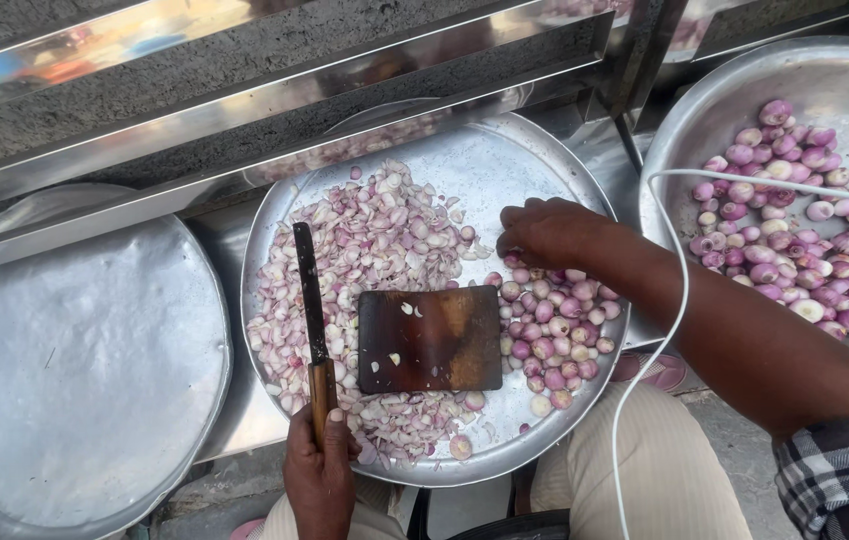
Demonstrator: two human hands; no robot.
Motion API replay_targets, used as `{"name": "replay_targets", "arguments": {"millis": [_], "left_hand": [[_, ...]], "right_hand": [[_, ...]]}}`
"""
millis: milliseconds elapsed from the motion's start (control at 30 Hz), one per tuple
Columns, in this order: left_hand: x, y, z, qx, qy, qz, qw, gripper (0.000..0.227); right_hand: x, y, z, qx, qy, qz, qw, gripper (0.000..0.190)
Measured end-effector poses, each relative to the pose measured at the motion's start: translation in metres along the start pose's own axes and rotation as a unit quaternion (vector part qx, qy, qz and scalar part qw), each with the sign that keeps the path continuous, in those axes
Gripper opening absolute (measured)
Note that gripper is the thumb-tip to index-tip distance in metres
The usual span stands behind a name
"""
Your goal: The person chops small onions into fine pieces on a wooden block using a cleaver-style knife, occasionally moving onions between a large metal bowl and the chopping tray.
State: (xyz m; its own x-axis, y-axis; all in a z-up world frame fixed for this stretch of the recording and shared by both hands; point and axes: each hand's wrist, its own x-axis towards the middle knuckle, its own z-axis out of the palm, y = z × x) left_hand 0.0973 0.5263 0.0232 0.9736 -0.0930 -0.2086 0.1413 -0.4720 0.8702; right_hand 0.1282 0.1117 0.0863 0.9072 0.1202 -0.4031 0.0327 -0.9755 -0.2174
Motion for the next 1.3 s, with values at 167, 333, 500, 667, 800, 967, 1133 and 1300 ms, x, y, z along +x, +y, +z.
{"name": "replay_targets", "arguments": {"millis": [167,333,500,667,800,967,1133,1300], "left_hand": [[-0.016,-0.004,0.009,-0.145,0.027,0.094,0.985,0.037],[-0.023,0.002,0.016,-0.178,0.001,-0.058,0.982,0.034],[-0.047,0.025,0.019,-0.071,-0.091,-0.09,0.989,0.032],[-0.069,0.034,0.035,0.043,-0.245,-0.118,0.961,0.032],[-0.059,0.024,0.034,0.188,-0.19,0.038,0.963,0.035],[-0.016,0.026,-0.003,0.179,-0.1,0.017,0.979,0.038],[-0.032,0.042,-0.01,0.139,-0.101,0.038,0.984,0.034],[-0.073,0.032,0.032,-0.036,-0.257,-0.116,0.959,0.035]], "right_hand": [[-0.002,0.0,-0.002,0.024,-0.024,0.098,0.995,0.033],[0.036,-0.008,0.025,0.088,0.178,0.051,0.979,0.029],[0.06,-0.011,0.052,0.082,0.232,0.0,0.969,0.026],[0.038,-0.019,0.041,0.217,0.305,0.057,0.926,0.031],[0.001,-0.036,0.033,0.291,0.291,0.078,0.908,0.026],[-0.021,-0.057,0.05,0.273,0.287,0.075,0.915,0.032],[-0.032,-0.078,0.077,0.37,0.29,0.046,0.881,0.03],[-0.05,-0.108,0.095,0.133,0.367,-0.052,0.919,0.028]]}}
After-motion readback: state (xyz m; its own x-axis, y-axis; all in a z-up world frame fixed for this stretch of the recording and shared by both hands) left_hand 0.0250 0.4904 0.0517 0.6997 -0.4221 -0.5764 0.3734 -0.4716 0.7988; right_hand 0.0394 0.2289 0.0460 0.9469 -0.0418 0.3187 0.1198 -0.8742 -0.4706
